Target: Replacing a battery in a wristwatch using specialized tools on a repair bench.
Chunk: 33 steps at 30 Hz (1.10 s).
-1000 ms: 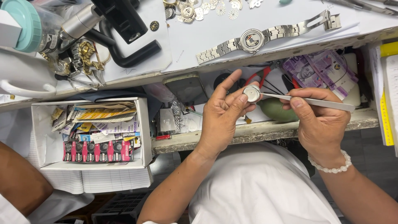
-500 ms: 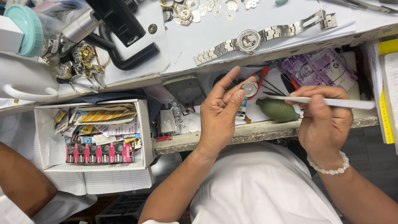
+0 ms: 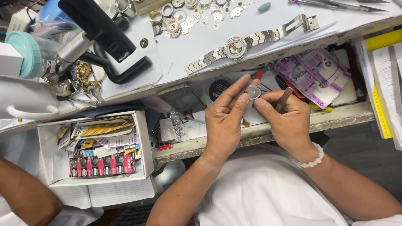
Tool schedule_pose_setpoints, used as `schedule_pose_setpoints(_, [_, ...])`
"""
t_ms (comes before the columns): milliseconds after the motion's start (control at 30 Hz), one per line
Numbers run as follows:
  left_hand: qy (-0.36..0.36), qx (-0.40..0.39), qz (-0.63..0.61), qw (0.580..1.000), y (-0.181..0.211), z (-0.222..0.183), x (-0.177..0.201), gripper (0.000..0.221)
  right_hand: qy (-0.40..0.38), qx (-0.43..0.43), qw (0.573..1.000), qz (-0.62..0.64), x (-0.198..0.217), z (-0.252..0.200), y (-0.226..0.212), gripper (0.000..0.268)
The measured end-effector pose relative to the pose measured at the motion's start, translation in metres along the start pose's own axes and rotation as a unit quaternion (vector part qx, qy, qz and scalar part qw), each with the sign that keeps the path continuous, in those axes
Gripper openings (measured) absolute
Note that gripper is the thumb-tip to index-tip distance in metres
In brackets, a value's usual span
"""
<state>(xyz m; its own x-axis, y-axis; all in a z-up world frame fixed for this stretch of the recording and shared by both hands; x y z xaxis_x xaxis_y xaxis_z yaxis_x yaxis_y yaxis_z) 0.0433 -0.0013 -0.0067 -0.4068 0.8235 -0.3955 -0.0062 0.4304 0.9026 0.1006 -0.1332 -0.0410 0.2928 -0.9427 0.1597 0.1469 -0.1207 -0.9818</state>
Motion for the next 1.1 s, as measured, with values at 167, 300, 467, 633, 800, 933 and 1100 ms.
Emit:
schedule_pose_setpoints(167, [0.021, -0.011, 0.037, 0.999, -0.001, 0.003, 0.003, 0.031, 0.012, 0.051, 0.996, 0.067, 0.003, 0.006, 0.004, 0.009])
schedule_pose_setpoints(300, [0.018, -0.007, 0.041, 0.999, 0.0, 0.003, 0.002, 0.03, 0.013, 0.015, 0.996, 0.084, 0.006, 0.004, 0.017, 0.012])
schedule_pose_setpoints(467, [0.024, 0.006, 0.051, 0.998, -0.007, 0.003, 0.005, 0.029, 0.011, 0.009, 0.996, 0.089, 0.007, 0.003, 0.018, 0.012])
schedule_pose_setpoints(633, [0.027, 0.016, 0.069, 0.997, -0.01, 0.006, 0.011, 0.025, 0.005, 0.014, 0.997, 0.073, 0.012, 0.006, 0.011, 0.01])
schedule_pose_setpoints(800, [0.038, 0.039, 0.095, 0.994, -0.009, 0.007, 0.011, 0.019, -0.026, 0.034, 0.998, 0.04, 0.014, 0.007, 0.015, 0.009])
schedule_pose_setpoints(933, [0.024, 0.045, 0.104, 0.993, -0.015, 0.009, 0.018, 0.017, -0.045, 0.058, 0.997, 0.025, 0.017, 0.012, 0.016, 0.008])
schedule_pose_setpoints(1100, [-0.013, 0.069, 0.133, 0.989, -0.026, 0.008, 0.022, 0.014, -0.12, 0.127, 0.985, -0.009, 0.014, 0.011, -0.008, 0.007])
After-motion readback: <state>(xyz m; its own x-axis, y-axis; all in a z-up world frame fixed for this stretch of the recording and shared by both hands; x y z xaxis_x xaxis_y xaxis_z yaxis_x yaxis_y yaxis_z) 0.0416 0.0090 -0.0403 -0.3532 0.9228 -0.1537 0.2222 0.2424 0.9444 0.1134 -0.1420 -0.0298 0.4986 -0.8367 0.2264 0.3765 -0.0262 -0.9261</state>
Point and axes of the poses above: each hand's wrist, its own z-axis towards the middle knuckle, its own x-axis out of the back of the hand, y = z × x, the point moved 4 cm from there along z, towards the middle knuckle, and after that the axes turned 7 degrees about x, right-handed, at the moved point
